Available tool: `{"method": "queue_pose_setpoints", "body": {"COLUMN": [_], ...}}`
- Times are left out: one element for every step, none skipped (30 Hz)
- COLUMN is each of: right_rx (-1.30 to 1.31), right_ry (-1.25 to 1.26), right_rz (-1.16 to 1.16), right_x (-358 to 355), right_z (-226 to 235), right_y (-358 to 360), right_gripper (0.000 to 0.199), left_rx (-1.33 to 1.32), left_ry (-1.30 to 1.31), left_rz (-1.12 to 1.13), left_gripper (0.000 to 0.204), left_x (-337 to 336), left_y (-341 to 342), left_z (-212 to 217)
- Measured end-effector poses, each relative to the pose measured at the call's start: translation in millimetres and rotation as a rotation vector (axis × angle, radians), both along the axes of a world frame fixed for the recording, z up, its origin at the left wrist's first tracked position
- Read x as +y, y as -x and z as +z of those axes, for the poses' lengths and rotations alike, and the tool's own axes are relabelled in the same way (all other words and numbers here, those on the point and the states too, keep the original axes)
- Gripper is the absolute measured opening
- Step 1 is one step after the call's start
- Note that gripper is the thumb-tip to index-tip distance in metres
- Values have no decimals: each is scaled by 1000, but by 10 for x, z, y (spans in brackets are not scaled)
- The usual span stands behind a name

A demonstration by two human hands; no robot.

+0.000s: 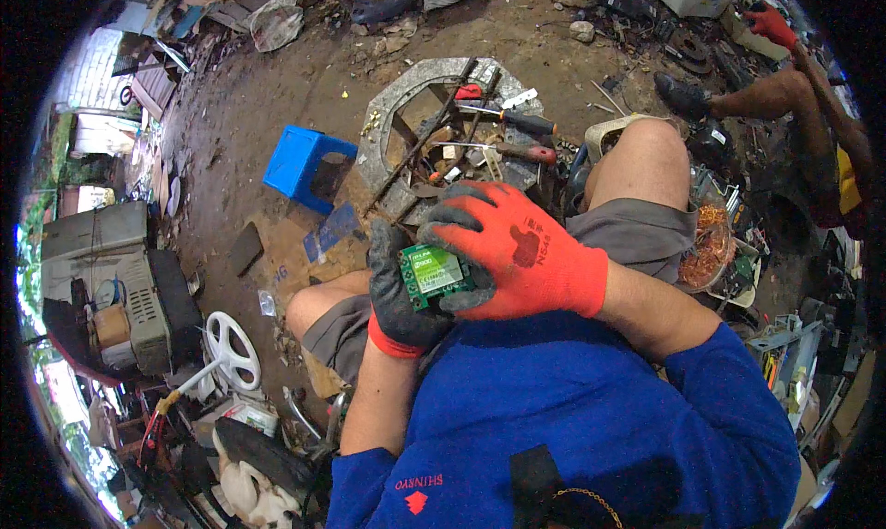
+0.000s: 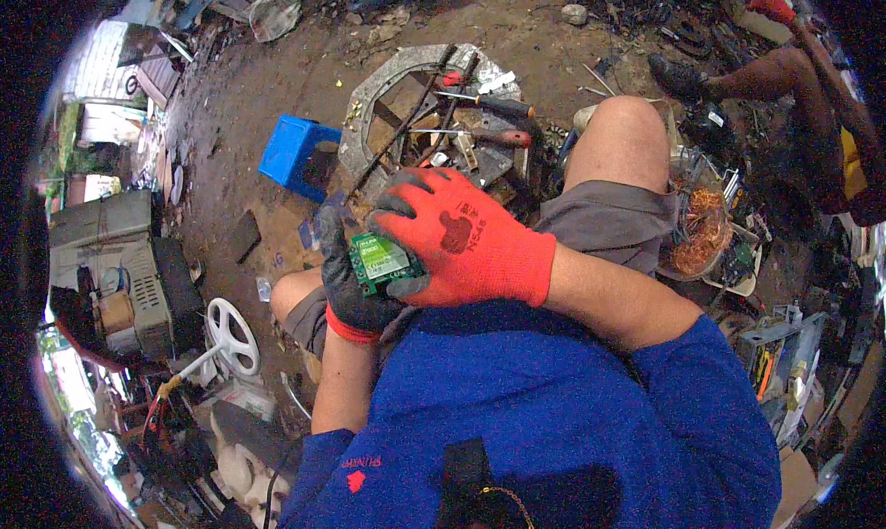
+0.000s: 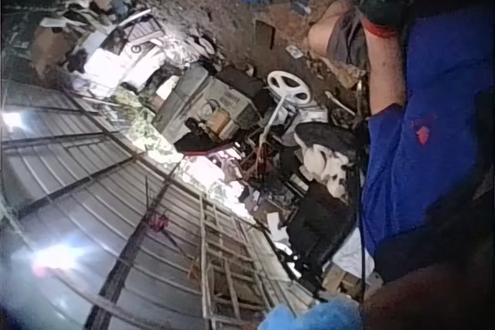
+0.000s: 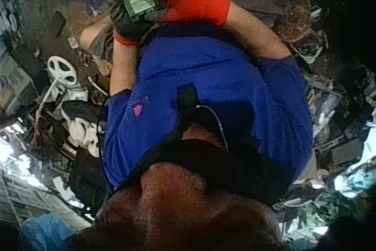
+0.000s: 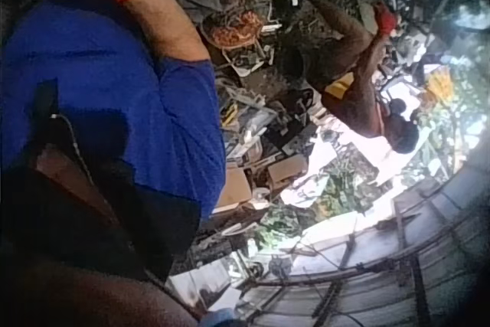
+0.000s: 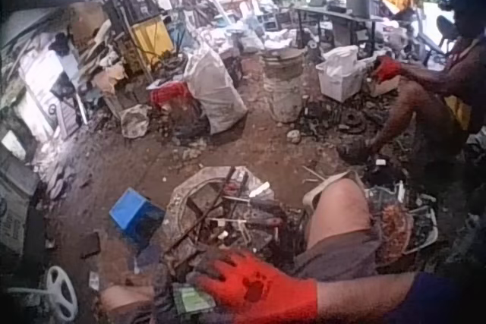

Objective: The person sits on the ground and uses a screwdriver to remove screws and pry off components from a green circuit board. The person then places the board into a container and picks up another board to continue disassembly.

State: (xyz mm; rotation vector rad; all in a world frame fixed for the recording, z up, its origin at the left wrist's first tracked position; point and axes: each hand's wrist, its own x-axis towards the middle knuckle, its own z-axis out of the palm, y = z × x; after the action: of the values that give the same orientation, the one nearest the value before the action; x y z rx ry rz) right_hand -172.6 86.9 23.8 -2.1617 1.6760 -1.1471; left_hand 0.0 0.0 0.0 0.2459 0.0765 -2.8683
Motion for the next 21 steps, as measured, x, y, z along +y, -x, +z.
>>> {"method": "queue_pose_setpoints", "body": {"right_rx": [5,10,8,6,5,5,5,5,-26,-58,-90,-149,-208,-267,-277,-287,-298,-377,-440,-504,-568], "right_ry": [-2,-3,6,15,25,27,29,32,15,-1,-18,3,23,43,42,41,39,-40,-53,-65,-78], "right_rz": [-1,-2,-4,-5,-6,-5,-4,-3,12,28,44,21,-2,-24,-89,-155,-220,-186,-163,-140,-119], "right_x": [1,2,-4,-9,-14,-15,-16,-17,-19,-20,-18,-21,-24,-25,-17,-4,4,15,19,16,5], "right_z": [3,4,-1,-7,-14,-17,-21,-24,-23,-21,-20,-22,-28,-35,-51,-68,-76,-36,-73,-145,-149], "right_y": [0,0,-4,-7,-10,-10,-10,-7,2,17,27,30,29,27,32,36,34,30,-6,-61,-102], "right_gripper": [63,63,63,64,64,64,64,65,63,62,60,57,54,51,48,45,42,40,38,35,33], "left_rx": [-23,-46,-39,-31,-23,-37,-51,-65,-60,-55,-51,-51,-51,-52,-331,-615,-685,-771,-869,-767,-662], "left_ry": [9,18,21,25,28,44,60,76,94,111,129,173,216,260,781,1300,1439,1579,1707,1426,1145], "left_rz": [12,23,21,18,15,12,8,4,6,9,11,34,58,82,95,103,159,213,269,330,378], "left_gripper": [79,79,78,77,76,75,74,74,72,70,69,64,59,54,50,45,55,67,79,82,84], "left_x": [5,7,2,-4,-10,-12,-14,-12,-6,3,9,3,-9,-21,-16,5,11,22,40,58,82], "left_y": [7,14,16,18,21,25,30,32,33,34,32,17,-10,-40,-91,-154,-156,-134,-103,-67,-7], "left_z": [13,26,38,49,55,58,58,57,62,66,68,46,-11,-68,-124,-157,-203,-208,-199,-168,-92]}}
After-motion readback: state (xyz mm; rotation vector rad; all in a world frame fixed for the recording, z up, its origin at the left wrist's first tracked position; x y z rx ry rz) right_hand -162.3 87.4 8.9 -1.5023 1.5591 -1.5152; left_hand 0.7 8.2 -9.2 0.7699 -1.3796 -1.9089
